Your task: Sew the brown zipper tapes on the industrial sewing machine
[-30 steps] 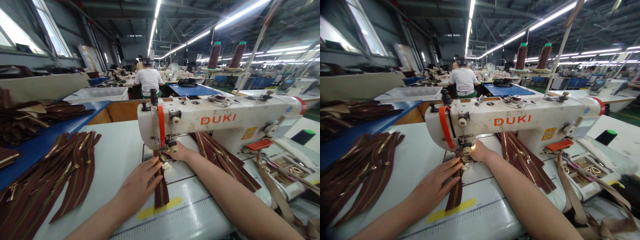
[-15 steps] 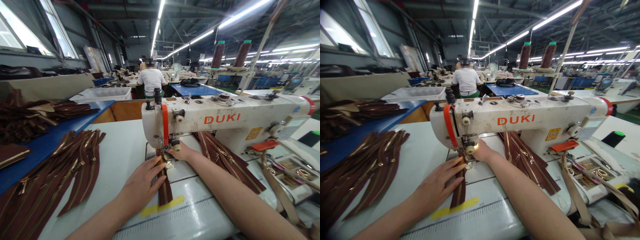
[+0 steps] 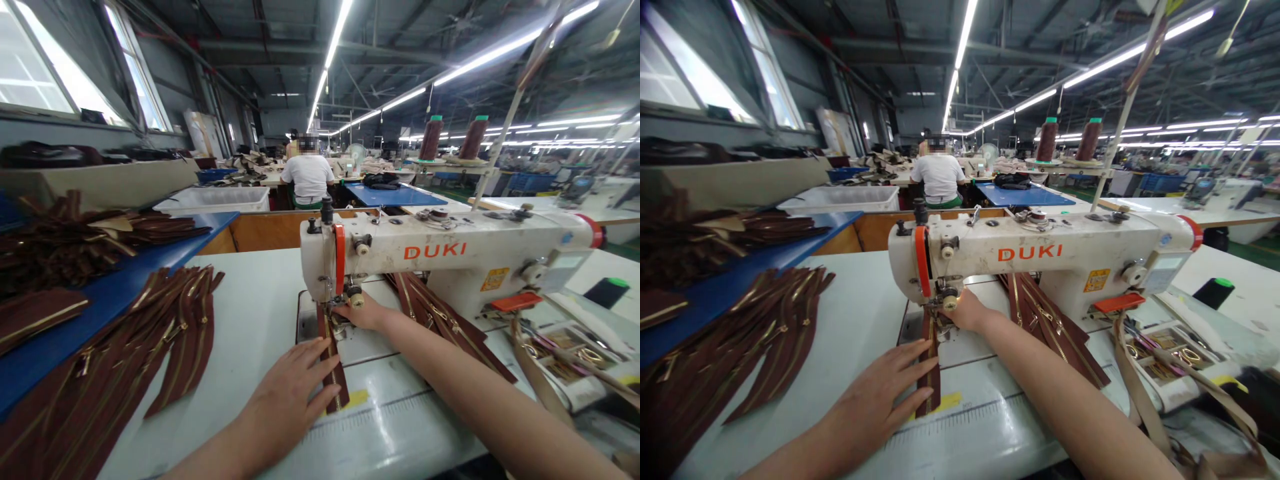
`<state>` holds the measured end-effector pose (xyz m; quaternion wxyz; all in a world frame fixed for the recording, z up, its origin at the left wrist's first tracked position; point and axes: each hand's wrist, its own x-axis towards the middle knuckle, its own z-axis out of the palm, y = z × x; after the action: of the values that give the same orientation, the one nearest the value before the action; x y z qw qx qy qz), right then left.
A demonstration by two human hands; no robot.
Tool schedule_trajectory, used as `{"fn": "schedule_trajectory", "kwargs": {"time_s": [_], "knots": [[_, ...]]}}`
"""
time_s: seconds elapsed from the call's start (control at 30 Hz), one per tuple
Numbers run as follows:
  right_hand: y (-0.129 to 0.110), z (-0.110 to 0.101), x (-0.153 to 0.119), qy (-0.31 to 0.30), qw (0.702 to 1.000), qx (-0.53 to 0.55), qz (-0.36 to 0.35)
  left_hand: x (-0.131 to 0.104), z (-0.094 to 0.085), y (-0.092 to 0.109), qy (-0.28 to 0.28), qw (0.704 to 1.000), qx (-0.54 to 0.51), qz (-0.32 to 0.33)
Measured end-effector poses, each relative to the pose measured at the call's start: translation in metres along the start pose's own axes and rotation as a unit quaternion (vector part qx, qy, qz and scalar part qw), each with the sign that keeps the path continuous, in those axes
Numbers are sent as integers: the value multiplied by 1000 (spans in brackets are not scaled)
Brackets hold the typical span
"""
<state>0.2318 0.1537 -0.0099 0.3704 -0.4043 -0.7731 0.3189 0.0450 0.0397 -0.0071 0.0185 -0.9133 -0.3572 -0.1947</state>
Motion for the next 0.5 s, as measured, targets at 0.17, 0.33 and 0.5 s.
{"fn": "schedule_trajectory", "kwargs": {"time_s": [0.17, 0.33, 0.5], "knots": [[6, 3, -2, 7, 1000, 3, 13, 0, 5, -3, 7, 1000, -14, -25], [13, 2, -1, -10, 1000, 14, 20, 12, 9, -7, 33, 998, -4, -60], [20, 2, 1, -21, 999, 17, 22, 28, 2, -2, 5, 999, 24, -36]]}}
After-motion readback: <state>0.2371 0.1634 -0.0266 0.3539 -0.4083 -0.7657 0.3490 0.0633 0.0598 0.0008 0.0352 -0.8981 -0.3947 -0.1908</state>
